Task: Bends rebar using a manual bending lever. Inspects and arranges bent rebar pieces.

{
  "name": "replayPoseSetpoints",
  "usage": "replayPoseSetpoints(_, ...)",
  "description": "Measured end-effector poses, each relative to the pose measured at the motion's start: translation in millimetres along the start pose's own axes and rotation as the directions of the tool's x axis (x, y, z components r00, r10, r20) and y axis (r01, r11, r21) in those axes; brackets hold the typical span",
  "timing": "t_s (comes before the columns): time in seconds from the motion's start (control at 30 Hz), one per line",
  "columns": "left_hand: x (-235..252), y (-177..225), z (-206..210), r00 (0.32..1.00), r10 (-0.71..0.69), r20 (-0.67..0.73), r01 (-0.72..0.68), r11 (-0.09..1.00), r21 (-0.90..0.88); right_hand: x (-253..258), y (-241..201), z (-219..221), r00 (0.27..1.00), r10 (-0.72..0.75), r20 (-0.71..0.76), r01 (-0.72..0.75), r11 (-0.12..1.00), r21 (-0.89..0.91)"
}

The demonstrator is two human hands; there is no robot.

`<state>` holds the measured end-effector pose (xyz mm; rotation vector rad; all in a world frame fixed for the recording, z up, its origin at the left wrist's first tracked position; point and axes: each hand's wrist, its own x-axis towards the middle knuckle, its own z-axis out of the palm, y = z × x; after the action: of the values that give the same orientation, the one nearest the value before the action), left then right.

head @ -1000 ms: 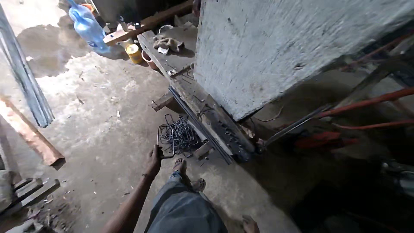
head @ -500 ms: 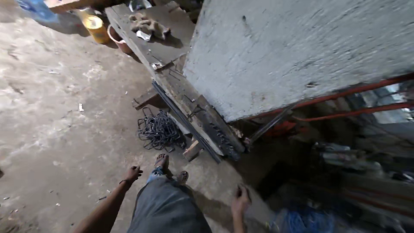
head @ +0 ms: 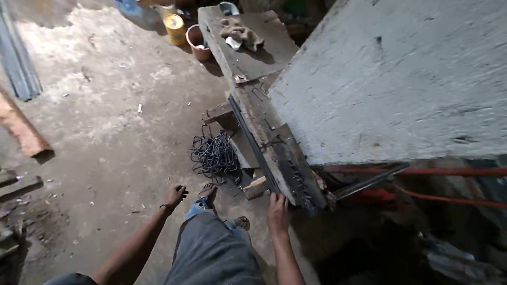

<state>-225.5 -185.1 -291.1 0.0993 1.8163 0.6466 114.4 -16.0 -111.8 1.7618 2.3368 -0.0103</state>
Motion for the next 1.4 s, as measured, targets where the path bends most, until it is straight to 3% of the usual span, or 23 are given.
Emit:
replayPoseSetpoints(0.13,-23.9,-49.2,15.2,0.992,-0.094,-0.084,0.088,0.993,-0.079,0.6,0.0,-1.1,0.999,-0.02,-0.037,0.018,0.998,-0.056)
replayPoseSetpoints(0.27,-55.0,-73.6,51.7,0.986,-0.106,-0.131,0.092,0.99,-0.111,1.1,-2.0,-3.7,0.998,-0.064,-0.007,0.064,0.998,0.017)
replayPoseSetpoints(0.43,-98.4,-77.3,131.8,0.976,-0.048,-0.214,0.007,0.983,-0.186,8.3,21.4,3.7,0.96,-0.276,-0.056,0.279,0.959,0.054)
replayPoseSetpoints(0.53,-132.2,-75.3,194.7,0.98,0.025,-0.198,-0.067,0.975,-0.212,13.5,29.4,-2.3,0.943,-0.33,-0.03,0.332,0.939,0.094)
replayPoseSetpoints(0.67,-190.9,-80.2,257.8,0.984,0.124,-0.128,-0.144,0.976,-0.163,14.4,16.8,-17.4,0.955,-0.258,0.145,0.236,0.96,0.151)
replayPoseSetpoints(0.83,-248.0,-74.1,277.5,0.975,0.202,-0.092,-0.212,0.97,-0.116,11.7,19.2,-60.6,0.902,-0.241,0.357,0.099,0.923,0.373)
replayPoseSetpoints(0.93,-277.2,-52.7,283.2,0.964,0.23,-0.133,-0.246,0.962,-0.12,-3.2,58.1,-80.6,0.888,-0.318,0.331,0.1,0.838,0.537)
replayPoseSetpoints(1.0,-294.8,-28.4,294.3,0.954,0.282,-0.107,-0.297,0.94,-0.166,-32.9,106.7,-81.6,0.909,-0.339,0.241,0.114,0.76,0.64)
replayPoseSetpoints(1.1,-325.5,20.1,335.4,0.91,0.415,0.015,-0.384,0.855,-0.35,-96.4,200.3,-72.6,0.954,-0.3,0.005,0.209,0.677,0.705)
replayPoseSetpoints(1.2,-362.7,56.8,392.0,0.837,0.512,0.195,-0.328,0.754,-0.569,-150.1,277.7,-52.9,0.944,-0.194,-0.266,0.326,0.667,0.67)
replayPoseSetpoints(1.3,-384.2,70.5,443.6,0.788,0.535,0.304,-0.248,0.728,-0.64,-170.8,315.4,-46.6,0.969,-0.162,-0.186,0.245,0.73,0.639)
replayPoseSetpoints(1.4,-379.3,66.8,481.3,0.83,0.448,0.334,-0.12,0.727,-0.676,-168.3,319.6,-34.1,0.98,-0.137,-0.146,0.198,0.779,0.595)
